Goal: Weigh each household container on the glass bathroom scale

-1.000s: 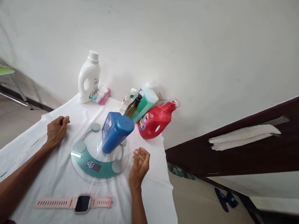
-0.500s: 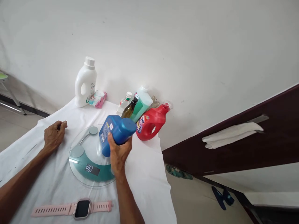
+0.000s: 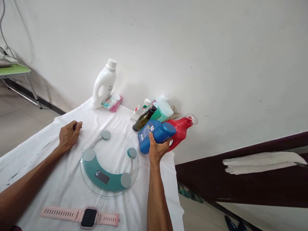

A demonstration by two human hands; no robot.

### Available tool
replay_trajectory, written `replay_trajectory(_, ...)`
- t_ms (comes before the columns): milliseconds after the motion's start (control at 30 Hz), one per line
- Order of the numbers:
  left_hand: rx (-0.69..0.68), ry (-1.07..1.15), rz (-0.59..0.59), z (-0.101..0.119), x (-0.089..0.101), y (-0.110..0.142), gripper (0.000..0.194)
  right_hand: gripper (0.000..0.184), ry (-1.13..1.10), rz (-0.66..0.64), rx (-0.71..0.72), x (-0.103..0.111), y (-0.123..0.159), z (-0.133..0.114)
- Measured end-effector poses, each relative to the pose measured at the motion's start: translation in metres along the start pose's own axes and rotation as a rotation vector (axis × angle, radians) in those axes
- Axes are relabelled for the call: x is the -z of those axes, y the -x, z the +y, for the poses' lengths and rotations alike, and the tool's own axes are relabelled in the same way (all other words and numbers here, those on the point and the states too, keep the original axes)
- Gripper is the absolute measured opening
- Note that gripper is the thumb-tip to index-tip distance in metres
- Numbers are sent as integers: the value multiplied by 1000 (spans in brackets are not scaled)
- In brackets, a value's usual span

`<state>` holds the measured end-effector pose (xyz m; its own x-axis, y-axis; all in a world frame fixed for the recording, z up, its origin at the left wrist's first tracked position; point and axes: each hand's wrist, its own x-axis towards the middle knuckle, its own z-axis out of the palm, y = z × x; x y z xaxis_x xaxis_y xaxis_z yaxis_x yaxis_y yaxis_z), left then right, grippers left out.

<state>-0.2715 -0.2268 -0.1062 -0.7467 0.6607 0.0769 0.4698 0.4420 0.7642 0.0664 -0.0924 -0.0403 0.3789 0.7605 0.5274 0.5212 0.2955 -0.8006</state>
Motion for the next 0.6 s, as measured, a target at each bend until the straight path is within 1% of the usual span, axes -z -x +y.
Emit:
replay_trajectory(100,-10,-5,2,-1,0,0,33,81,-18,3,-18,-9,-1,13)
replay_trajectory(233,-17,7,7,-2,-1,0,33,89,-103,16,-26,-15,-3,23)
replay_trajectory(333,-11,17,15,-1,-1,1,33,95,-128,-2,-46,-11,-3,24)
replay_trajectory(400,1,20,17,0,-1,2,32,95,-114,8,-20,-4,2,17)
replay_trajectory(467,12,23,6,2,0,3,32,91,-52,100,98,5,12,2)
replay_trajectory(533,26,22,-12,4,1,4,33,84,45,244,303,9,25,-20)
replay_trajectory(567,32,20,-18,5,1,4,33,81,71,264,400,6,32,-32)
replay_trajectory(600,38,18,-22,5,1,5,33,76,69,229,488,0,38,-44)
